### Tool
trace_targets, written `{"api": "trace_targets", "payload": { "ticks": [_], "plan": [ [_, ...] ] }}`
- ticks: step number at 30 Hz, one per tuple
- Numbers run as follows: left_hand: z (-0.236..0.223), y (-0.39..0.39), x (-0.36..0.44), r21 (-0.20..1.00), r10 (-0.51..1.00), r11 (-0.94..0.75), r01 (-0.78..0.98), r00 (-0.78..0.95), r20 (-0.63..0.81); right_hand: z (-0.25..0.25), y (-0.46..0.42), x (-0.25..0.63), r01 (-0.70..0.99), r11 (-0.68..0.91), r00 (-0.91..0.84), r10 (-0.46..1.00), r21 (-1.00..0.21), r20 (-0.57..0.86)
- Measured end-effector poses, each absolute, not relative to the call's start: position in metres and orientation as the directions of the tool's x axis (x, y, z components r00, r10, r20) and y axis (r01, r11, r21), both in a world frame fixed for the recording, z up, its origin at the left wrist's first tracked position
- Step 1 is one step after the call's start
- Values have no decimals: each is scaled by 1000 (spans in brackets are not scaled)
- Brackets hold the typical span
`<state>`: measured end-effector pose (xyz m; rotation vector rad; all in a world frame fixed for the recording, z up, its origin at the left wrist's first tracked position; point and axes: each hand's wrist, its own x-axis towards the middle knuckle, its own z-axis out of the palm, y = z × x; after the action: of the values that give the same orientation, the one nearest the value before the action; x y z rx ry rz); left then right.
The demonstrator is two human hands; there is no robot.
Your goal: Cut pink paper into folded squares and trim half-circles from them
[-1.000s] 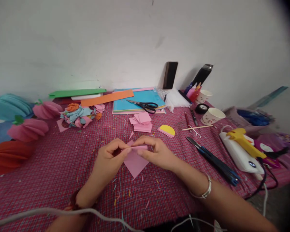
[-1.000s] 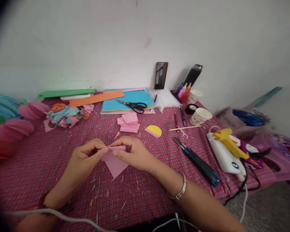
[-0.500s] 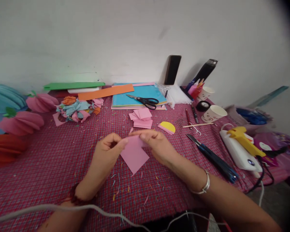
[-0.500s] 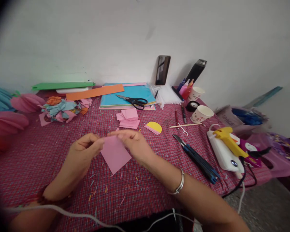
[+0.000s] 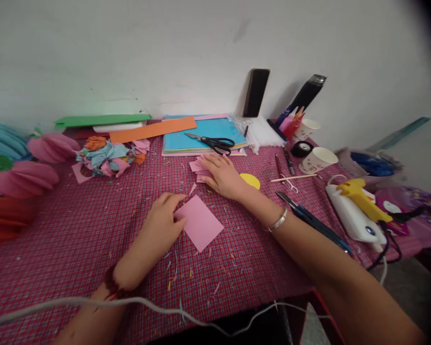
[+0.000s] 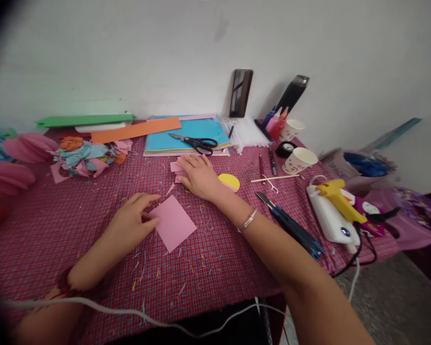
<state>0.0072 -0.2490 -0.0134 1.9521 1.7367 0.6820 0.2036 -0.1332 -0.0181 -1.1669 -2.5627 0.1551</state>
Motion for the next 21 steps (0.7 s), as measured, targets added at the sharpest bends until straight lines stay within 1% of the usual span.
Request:
{"api": "trace_targets", "payload": {
  "ticks": [2, 4, 5, 8, 11, 13, 16, 18, 19, 21],
  "plan": [
    [-14, -248, 8, 618, 991, -130, 776, 111, 70, -10, -155, 205, 652, 676, -602, 737, -343, 309],
    [-14, -247, 8, 623, 990, -139, 770, 126, 65, -5, -177, 207, 610, 642, -586, 760, -464, 280],
    [-15, -246, 7, 627, 989, -141, 767, 131, 63, -4, -186, 208, 617, 605, -576, 783, -503, 234],
    [-15, -245, 6, 639, 990, -127, 758, 137, 33, -6, -202, 206, 650, 507, -544, 831, -567, 118],
    [-14, -244, 5, 632, 986, -120, 765, 164, -11, -11, -203, 201, 604, 466, -536, 838, -646, 103],
    [-14, -244, 5, 618, 986, -145, 773, 164, 26, -16, -201, 198, 555, 432, -542, 836, -711, 85],
    [-14, -244, 6, 613, 984, -176, 770, 136, 112, -21, -202, 198, 498, 343, -555, 832, -796, 11],
    [-14, -243, 8, 670, 983, -182, 719, 118, 140, -23, -204, 199, 439, 283, -553, 833, -853, -8],
    [-14, -244, 9, 733, 985, -168, 659, 86, 148, -22, -205, 199, 386, 246, -542, 840, -889, -3],
    [-12, -245, 13, 878, 990, -109, 466, -33, 140, -20, -206, 200, 220, 134, -503, 864, -966, 5]
  ]
}}
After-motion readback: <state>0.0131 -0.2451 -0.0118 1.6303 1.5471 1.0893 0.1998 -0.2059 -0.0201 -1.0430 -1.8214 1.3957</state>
